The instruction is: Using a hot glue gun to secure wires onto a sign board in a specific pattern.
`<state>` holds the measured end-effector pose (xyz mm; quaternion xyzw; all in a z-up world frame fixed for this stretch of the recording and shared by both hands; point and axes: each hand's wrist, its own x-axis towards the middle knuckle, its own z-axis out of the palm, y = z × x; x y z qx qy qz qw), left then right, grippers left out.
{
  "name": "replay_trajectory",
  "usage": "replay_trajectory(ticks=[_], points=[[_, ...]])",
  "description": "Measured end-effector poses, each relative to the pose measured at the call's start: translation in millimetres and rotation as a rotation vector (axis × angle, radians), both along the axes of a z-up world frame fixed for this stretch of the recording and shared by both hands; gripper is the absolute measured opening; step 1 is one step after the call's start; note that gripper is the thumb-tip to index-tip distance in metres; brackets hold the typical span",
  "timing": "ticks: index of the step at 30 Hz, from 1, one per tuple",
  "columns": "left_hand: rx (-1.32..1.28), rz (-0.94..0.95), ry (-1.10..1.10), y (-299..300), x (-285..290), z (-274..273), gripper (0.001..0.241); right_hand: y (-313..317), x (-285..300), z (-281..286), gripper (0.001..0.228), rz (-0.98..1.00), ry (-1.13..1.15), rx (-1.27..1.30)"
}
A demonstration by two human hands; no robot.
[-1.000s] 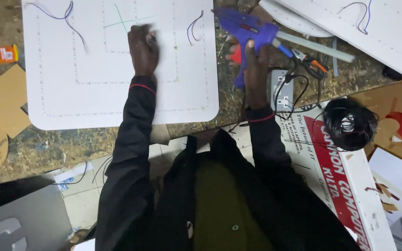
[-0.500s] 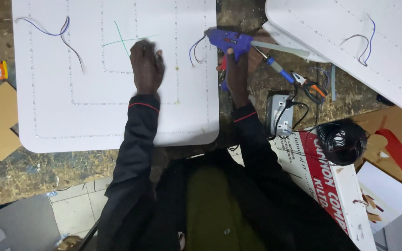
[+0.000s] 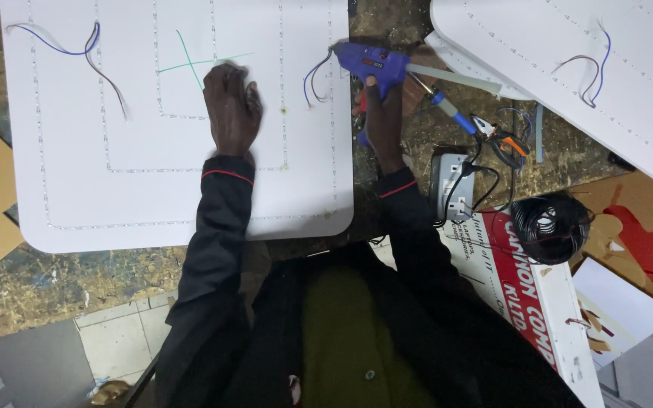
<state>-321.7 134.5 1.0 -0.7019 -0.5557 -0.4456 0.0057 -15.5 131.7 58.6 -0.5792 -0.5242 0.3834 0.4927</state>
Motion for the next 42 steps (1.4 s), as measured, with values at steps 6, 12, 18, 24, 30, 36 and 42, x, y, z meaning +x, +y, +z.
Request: replay_trajectory(ticks=[6,12,18,24,30,36,42], points=[[0.022,0.001,-0.009,1.9,0.0,-2.9,0.026,-0.5,-2.1,-3.2,0.066,0.038,0.055,0.022],[0.004,-0.007,-0.052,1.0,-0.7,-7.0,0.025,-4.5,1.6,-17.5,0.048,-0.013,-0.007,0.035],[0.018,0.002,-0.04,2.6,0.0,-6.3,0.024,-14.5,0.1,-7.9,0.048,0.001,0.048,0.025],[0.04,-0.004,-0.042,3.7,-1.0,-9.9,0.026,-11.9,4.7,-6.3,0.052,-0.017,0.008,-0.031],[0.03,-0.022,-0.039,3.3,-2.1,-6.9,0.025,-17.9,4.0,5.9,0.059,0.03,0.05,-0.01],[0.082,-0.04,-0.046,2.4,-2.1,-2.1,0.024,-15.9,6.5,9.0,0.053,-0.022,0.011,-0.09],[0.046,-0.013,-0.049,2.2,-1.8,-6.9,0.022,-18.4,16.7,-3.0,0.05,0.07,0.009,0.001]])
